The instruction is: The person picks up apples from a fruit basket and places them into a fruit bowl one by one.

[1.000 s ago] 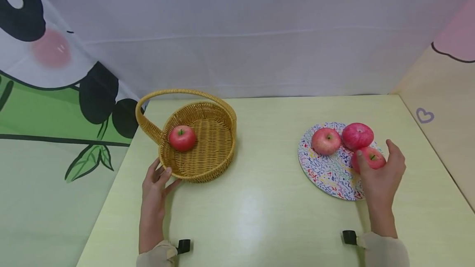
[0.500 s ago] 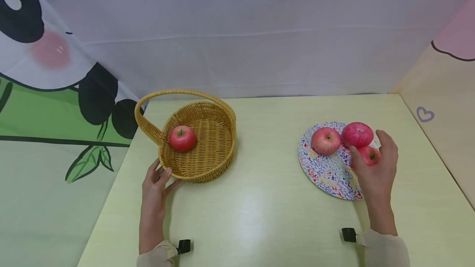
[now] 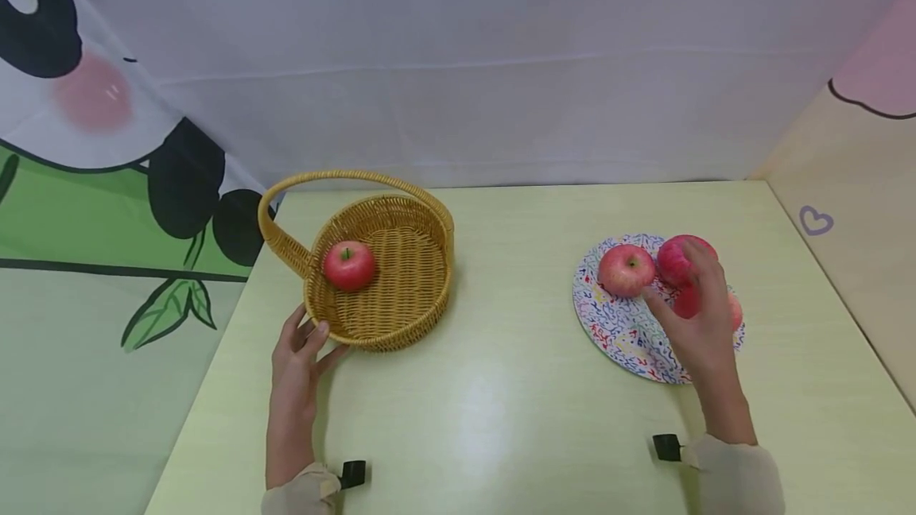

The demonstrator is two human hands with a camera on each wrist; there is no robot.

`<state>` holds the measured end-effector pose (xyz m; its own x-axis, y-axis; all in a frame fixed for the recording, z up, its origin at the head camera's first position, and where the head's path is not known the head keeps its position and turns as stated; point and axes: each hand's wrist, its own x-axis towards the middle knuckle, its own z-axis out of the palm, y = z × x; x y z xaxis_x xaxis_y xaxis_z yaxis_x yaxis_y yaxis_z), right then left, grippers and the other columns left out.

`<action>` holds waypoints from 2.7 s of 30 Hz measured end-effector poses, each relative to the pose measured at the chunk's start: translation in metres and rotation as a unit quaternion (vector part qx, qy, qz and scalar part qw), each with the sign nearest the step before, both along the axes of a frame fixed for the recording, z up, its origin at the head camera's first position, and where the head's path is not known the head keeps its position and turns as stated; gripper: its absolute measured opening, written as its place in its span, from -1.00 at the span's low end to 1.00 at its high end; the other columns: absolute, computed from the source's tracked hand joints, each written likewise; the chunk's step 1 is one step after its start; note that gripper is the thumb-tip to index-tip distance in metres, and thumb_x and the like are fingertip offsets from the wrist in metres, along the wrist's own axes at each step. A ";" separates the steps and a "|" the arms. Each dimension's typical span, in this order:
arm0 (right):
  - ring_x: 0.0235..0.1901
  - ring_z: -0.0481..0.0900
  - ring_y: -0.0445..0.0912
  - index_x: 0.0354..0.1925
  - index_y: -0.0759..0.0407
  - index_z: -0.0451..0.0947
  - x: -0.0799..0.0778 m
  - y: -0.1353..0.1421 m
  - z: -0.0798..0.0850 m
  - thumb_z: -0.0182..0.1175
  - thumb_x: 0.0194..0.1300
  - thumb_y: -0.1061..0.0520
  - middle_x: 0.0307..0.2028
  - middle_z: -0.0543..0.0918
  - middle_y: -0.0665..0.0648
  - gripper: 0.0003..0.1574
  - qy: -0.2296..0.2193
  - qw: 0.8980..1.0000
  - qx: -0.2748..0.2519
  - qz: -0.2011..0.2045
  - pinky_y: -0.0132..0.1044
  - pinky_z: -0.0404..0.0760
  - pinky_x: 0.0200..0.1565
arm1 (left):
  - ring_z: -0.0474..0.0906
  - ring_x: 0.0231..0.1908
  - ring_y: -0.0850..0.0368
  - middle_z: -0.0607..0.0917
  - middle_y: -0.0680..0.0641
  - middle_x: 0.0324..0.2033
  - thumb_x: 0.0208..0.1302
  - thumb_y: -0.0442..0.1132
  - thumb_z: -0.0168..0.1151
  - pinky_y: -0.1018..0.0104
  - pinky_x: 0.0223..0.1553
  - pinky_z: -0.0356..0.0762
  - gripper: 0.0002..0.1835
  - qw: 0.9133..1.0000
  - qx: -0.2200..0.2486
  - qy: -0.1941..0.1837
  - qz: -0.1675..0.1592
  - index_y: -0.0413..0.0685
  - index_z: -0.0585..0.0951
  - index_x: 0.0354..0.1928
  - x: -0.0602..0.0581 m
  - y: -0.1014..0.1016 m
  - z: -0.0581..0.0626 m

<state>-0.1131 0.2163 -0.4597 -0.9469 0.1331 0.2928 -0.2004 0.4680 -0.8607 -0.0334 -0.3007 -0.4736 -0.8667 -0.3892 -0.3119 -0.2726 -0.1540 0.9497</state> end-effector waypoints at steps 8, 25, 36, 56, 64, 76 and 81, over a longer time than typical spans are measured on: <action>0.52 0.24 -0.18 0.61 -0.17 0.18 0.000 -0.009 0.001 0.44 0.25 0.32 0.58 0.24 -0.01 0.12 0.016 0.998 -0.008 0.063 -0.74 0.40 0.22 | 0.43 0.27 0.17 0.37 0.09 0.31 0.57 -0.04 0.15 0.39 -0.01 0.76 -0.26 1.000 -0.004 -0.001 -0.004 0.29 0.10 0.66 0.000 -0.001 0.001; 0.48 0.31 -0.06 0.60 -0.20 0.19 -0.006 -0.034 0.006 0.48 0.19 0.33 0.60 0.21 0.01 0.17 0.007 0.991 0.004 0.136 -0.64 0.49 0.21 | 0.41 0.31 0.16 0.36 0.09 0.33 0.58 -0.06 0.14 0.36 0.01 0.76 -0.29 1.000 -0.001 -0.006 -0.003 0.34 0.12 0.65 -0.001 -0.002 -0.002; 0.50 0.21 -0.35 0.60 -0.19 0.19 -0.012 -0.054 0.007 0.50 0.18 0.30 0.58 0.28 0.01 0.17 0.029 0.981 0.018 0.189 -0.68 0.41 0.25 | 0.40 0.32 0.15 0.35 0.09 0.35 0.57 -0.04 0.15 0.37 0.01 0.76 -0.28 1.000 0.002 -0.009 0.000 0.34 0.12 0.65 -0.001 -0.002 0.000; 0.50 0.34 0.03 0.58 -0.02 0.24 -0.029 -0.113 0.025 0.50 0.22 0.28 0.55 0.30 0.10 0.08 0.058 0.954 -0.016 0.293 -0.28 0.39 0.52 | 0.40 0.32 0.13 0.34 0.06 0.36 0.57 -0.04 0.15 0.37 0.02 0.75 -0.28 1.000 0.007 -0.006 -0.002 0.33 0.12 0.65 -0.002 -0.002 0.001; 0.51 0.33 0.03 0.58 0.03 0.23 -0.033 -0.136 0.027 0.48 0.25 0.25 0.55 0.32 0.08 0.05 0.057 0.941 -0.021 0.333 0.06 0.40 0.51 | 0.40 0.33 0.12 0.34 0.05 0.38 0.58 -0.06 0.15 0.38 0.02 0.75 -0.28 1.000 0.002 -0.013 -0.001 0.35 0.11 0.65 0.000 -0.003 0.000; 0.50 0.33 0.04 0.56 0.10 0.23 -0.040 -0.175 0.035 0.46 0.31 0.18 0.52 0.35 0.12 -0.02 0.036 0.920 -0.023 0.389 0.03 0.45 0.48 | 0.41 0.33 0.13 0.34 0.06 0.36 0.59 -0.08 0.13 0.38 0.00 0.76 -0.29 1.000 0.001 -0.010 0.003 0.34 0.11 0.65 0.001 -0.002 -0.002; 0.50 0.33 0.02 0.55 0.11 0.25 -0.044 -0.189 0.037 0.46 0.32 0.17 0.51 0.34 0.14 -0.05 0.031 0.916 -0.020 0.400 0.01 0.46 0.48 | 0.40 0.33 0.12 0.32 0.04 0.40 0.59 -0.08 0.12 0.37 0.02 0.75 -0.28 1.000 0.000 -0.009 -0.001 0.33 0.10 0.66 0.000 -0.002 -0.002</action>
<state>-0.1574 0.0277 -0.4230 -0.7275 -0.5847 0.3589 -0.5144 0.1188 -0.8493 -0.0339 -0.3027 -0.4752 -0.8622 -0.3873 -0.3264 -0.2891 -0.1528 0.9450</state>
